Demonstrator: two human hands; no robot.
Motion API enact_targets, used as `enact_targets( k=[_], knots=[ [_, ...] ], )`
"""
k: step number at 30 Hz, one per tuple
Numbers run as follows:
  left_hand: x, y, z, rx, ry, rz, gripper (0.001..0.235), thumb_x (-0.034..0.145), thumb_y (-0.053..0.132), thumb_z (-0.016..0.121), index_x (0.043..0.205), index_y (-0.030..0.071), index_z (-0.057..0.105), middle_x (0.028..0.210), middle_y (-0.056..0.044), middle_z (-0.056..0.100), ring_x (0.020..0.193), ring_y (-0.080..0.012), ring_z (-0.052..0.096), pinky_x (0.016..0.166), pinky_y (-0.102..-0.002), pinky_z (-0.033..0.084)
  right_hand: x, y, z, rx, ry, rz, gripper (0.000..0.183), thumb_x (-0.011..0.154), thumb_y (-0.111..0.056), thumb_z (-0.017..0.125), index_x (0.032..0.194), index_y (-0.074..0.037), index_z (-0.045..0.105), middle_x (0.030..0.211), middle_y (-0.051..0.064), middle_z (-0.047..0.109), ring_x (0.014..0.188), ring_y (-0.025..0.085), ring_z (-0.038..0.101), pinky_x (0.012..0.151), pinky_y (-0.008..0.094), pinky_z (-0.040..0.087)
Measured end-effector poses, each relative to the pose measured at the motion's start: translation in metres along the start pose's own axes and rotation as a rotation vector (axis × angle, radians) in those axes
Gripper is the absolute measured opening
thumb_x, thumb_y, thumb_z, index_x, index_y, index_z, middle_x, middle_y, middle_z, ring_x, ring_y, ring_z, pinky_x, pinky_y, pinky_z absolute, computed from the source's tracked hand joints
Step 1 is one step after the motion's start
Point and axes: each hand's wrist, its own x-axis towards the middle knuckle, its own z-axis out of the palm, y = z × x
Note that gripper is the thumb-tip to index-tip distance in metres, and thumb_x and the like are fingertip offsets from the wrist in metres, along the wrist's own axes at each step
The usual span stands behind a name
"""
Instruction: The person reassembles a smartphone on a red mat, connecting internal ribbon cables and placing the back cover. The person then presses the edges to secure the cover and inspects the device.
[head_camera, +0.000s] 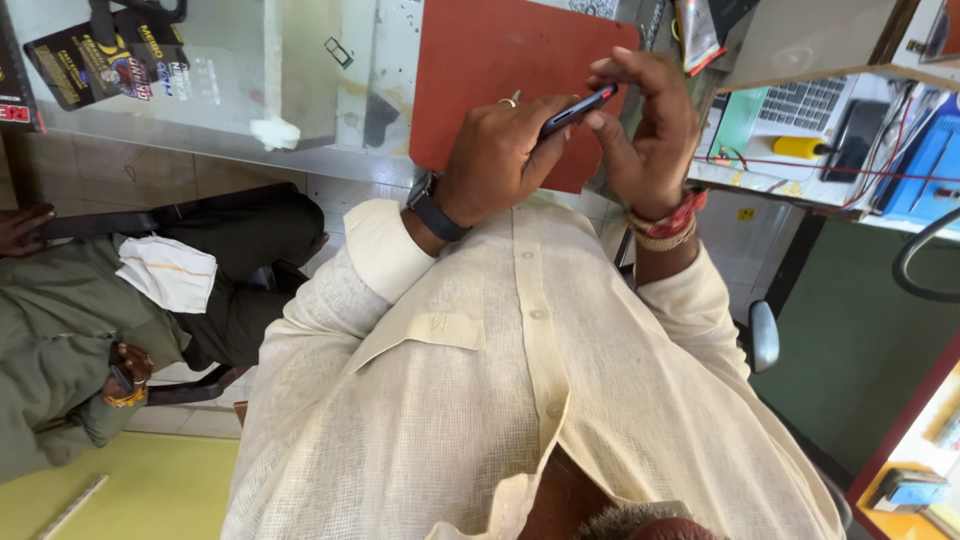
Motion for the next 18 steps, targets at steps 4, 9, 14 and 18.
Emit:
enact_targets(
  k=[4,9,14,18],
  knots=[
    [0.000,-0.007,-0.001,-0.042,-0.022,0.061,0.025,0.102,0.010,0.069,0.125,0.003,0.064,0.095,-0.012,0.074,0.076,-0.0275,0.072,0.070,-0.039,0.054,0.005,0.007,-0.011,0.043,-0.089,0.048,0.036,0.102,-0.004,0.083,0.131,0.003,0.064,0.115,0.015,0.071,0.100,0.022,0.070,0.088,0.030,0.057],
    [0.002,-0.010,-0.003,-0.054,-0.069,0.029,0.022,0.101,0.009,0.070,0.122,0.003,0.067,0.093,-0.011,0.075,0.075,-0.0277,0.071,0.069,-0.040,0.053,0.009,0.010,-0.012,-0.014,-0.097,-0.018,0.030,0.096,-0.003,0.087,0.119,0.004,0.069,0.108,0.013,0.073,0.096,0.021,0.068,0.080,0.029,0.053],
    [0.003,-0.013,-0.003,-0.049,-0.059,0.034,0.024,0.101,0.009,0.070,0.123,0.003,0.067,0.092,-0.011,0.074,0.076,-0.0266,0.071,0.069,-0.039,0.054,0.012,0.008,-0.016,-0.082,-0.113,-0.074,0.030,0.094,0.000,0.090,0.117,0.002,0.070,0.112,0.015,0.072,0.097,0.022,0.071,0.079,0.029,0.057],
    [0.002,-0.015,-0.001,-0.062,-0.051,0.025,0.024,0.102,0.009,0.070,0.125,0.003,0.067,0.092,-0.012,0.075,0.076,-0.0261,0.072,0.067,-0.038,0.055,0.015,0.006,-0.015,-0.059,-0.086,-0.128,0.025,0.095,0.007,0.087,0.111,0.002,0.068,0.114,0.017,0.069,0.104,0.025,0.075,0.085,0.032,0.063]
  ],
)
